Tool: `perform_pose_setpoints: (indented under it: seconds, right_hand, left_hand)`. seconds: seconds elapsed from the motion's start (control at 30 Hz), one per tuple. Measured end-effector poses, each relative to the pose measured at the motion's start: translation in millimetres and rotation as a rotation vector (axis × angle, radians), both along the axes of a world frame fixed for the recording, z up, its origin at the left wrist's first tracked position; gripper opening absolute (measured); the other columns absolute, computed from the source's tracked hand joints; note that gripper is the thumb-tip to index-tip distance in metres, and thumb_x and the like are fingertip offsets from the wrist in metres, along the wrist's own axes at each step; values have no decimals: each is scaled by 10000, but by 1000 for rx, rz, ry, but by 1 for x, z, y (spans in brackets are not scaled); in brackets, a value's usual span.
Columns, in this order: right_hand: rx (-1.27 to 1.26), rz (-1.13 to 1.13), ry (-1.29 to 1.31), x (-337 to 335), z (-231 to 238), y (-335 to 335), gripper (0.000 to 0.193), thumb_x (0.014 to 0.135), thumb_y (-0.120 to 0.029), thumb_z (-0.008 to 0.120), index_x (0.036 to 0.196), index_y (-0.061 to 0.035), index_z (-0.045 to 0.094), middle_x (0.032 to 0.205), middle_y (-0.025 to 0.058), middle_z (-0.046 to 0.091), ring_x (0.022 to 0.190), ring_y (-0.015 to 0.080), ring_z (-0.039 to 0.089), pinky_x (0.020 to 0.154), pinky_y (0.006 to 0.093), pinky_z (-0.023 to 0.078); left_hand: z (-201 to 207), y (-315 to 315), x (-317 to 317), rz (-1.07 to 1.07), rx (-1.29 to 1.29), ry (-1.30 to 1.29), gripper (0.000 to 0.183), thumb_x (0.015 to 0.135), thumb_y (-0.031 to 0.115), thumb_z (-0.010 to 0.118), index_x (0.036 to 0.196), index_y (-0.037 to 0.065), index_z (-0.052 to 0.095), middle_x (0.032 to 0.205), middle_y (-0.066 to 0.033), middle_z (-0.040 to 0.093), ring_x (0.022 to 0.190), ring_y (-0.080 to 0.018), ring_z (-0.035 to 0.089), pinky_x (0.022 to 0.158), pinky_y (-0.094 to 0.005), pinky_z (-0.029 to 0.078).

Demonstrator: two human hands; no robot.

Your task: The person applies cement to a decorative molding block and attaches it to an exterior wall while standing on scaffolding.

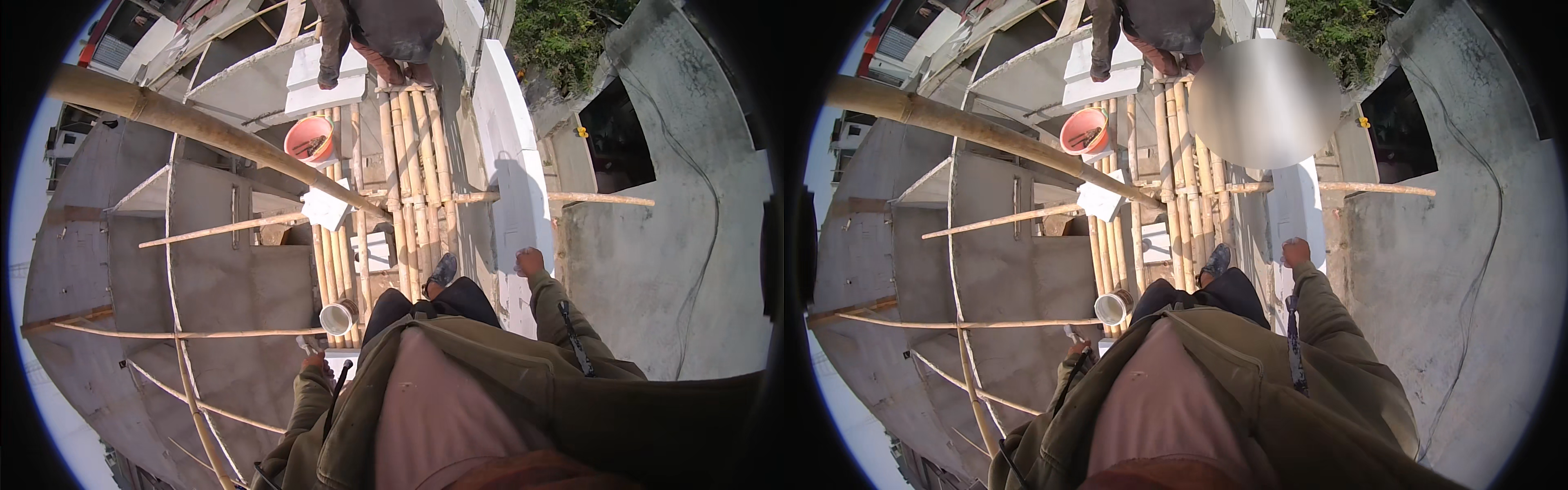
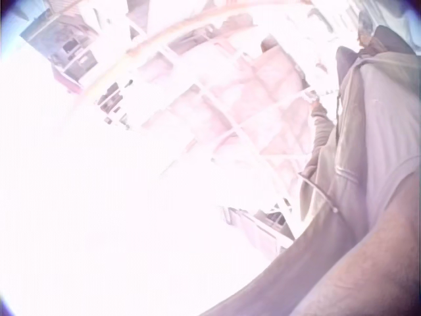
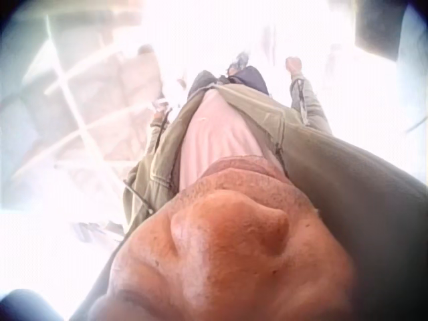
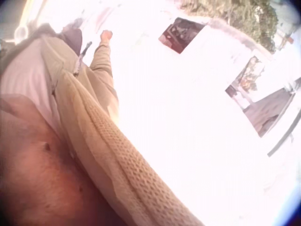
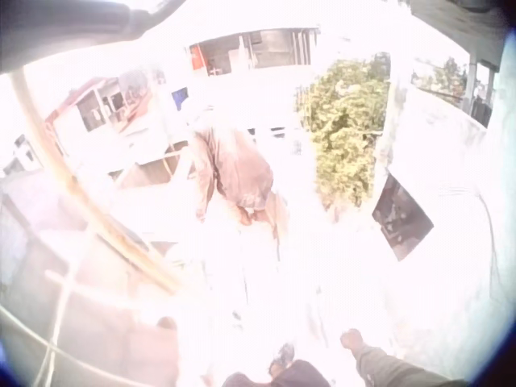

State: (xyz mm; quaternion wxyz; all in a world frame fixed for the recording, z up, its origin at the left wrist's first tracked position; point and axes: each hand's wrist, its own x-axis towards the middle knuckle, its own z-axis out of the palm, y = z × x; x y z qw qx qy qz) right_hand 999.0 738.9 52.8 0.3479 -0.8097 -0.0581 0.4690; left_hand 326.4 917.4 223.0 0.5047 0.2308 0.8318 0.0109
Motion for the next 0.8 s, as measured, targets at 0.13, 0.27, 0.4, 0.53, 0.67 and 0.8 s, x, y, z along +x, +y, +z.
perform_pose_setpoints:
  seconds: [0.13,0.27,0.4,0.53,0.67,0.8]
  right_hand:
    - [214,29,-151,72,102,191,186,937,-166,643,1038,-10,641,839,81,655,621,182,656,508,323,510]
    - [412,171,-32,69,187,348,226,958,-214,667,1111,-47,663,873,29,654,700,139,648,614,294,515]
    - [371,331,-23,92,209,430,243,951,-164,655,1126,5,660,866,52,652,684,148,637,615,287,515]
    - [329,481,15,100,214,531,246,949,-171,657,1122,3,665,884,48,660,694,147,645,622,295,520]
    - [110,510,-72,185,180,595,242,956,-193,657,1119,-15,662,875,45,658,707,149,654,624,299,523]
    - [25,708,-36,162,113,683,242,949,-189,649,1117,-14,655,831,52,651,640,154,642,560,300,513]
  left_hand:
    - [6,32,39,382,-39,-127,428,1026,347,615,706,101,472,573,-69,433,425,-224,449,421,-409,433]
    - [-39,71,34,503,-10,-181,432,1016,389,631,742,73,523,583,-79,485,455,-252,542,460,-440,525]
    - [-75,147,97,457,3,-158,438,1018,423,623,816,34,600,643,-111,598,527,-307,652,511,-463,578]
    - [-95,212,101,510,26,-211,387,1025,406,610,890,44,621,718,-136,652,651,-323,715,586,-489,585]
    - [-128,276,218,644,-15,-291,387,1035,424,583,900,65,628,768,-120,667,661,-283,677,547,-471,569]
    - [-97,294,132,716,95,-893,398,995,469,625,908,80,629,791,-119,695,684,-285,682,578,-462,567]
